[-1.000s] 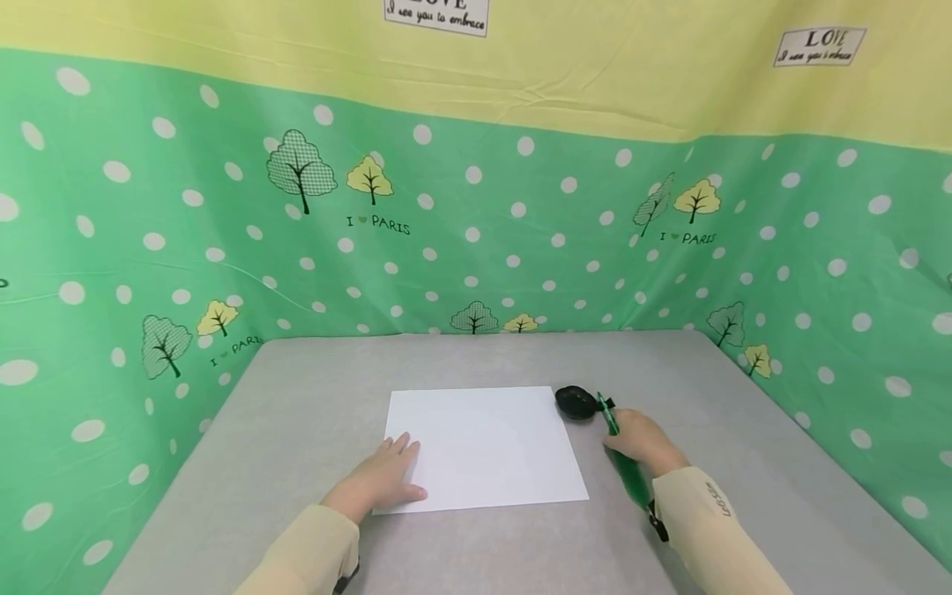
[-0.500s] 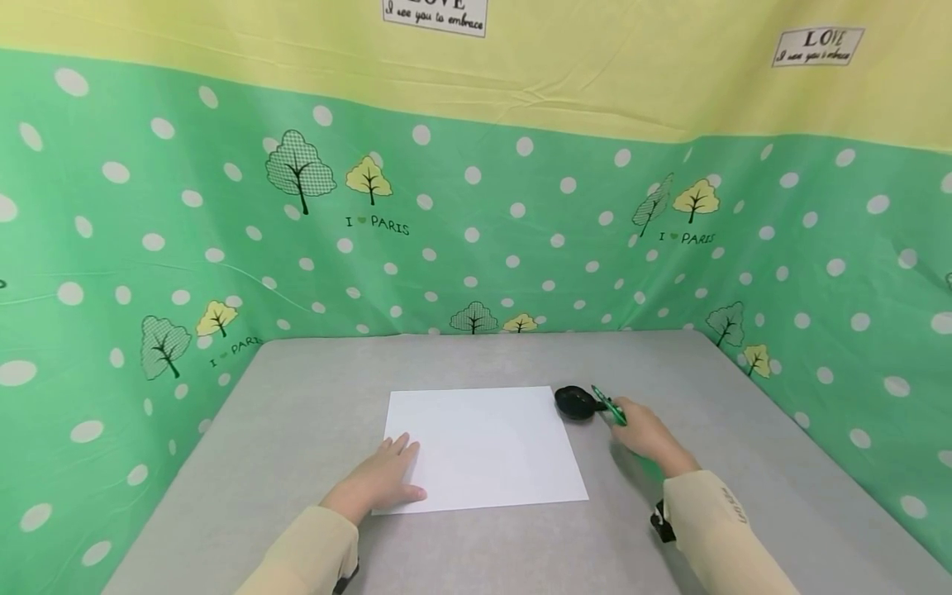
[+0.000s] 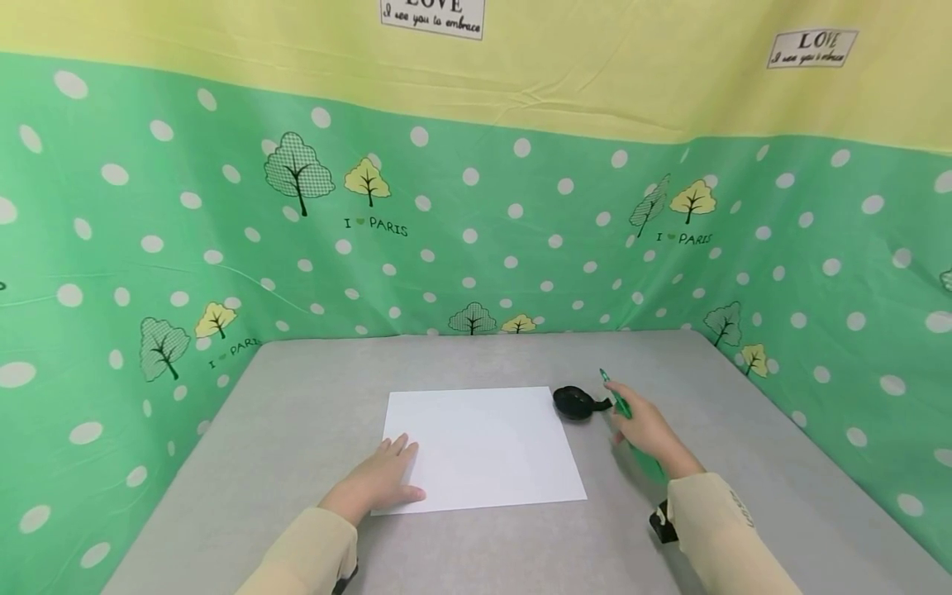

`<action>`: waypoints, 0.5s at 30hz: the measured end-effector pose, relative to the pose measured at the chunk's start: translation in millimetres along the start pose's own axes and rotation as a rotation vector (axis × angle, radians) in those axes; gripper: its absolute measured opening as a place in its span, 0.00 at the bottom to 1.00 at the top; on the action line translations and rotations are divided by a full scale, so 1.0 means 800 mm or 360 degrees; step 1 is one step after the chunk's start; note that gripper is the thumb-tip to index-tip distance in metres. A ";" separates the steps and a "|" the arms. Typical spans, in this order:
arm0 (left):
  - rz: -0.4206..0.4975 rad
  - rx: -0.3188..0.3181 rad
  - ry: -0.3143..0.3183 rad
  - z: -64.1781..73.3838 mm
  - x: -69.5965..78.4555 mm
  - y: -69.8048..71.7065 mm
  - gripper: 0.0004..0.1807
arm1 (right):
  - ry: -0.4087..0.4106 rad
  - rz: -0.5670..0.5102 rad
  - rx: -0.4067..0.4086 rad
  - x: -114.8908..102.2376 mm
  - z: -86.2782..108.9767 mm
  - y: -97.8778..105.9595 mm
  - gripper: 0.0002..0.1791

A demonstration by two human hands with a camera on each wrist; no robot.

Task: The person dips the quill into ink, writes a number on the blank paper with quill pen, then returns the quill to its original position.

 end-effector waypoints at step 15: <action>0.0003 0.0022 -0.0018 0.002 0.000 0.001 0.41 | 0.0054 -0.0027 0.0053 -0.008 0.005 0.001 0.19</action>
Point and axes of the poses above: each hand's wrist, its own z-axis away from the middle knuckle, its own y-axis out of the back of the hand, x = y × z, the point moved 1 cm from there along -z, towards the middle knuckle, and after that the axes turned 14 degrees about -z, right-handed, at the moved point
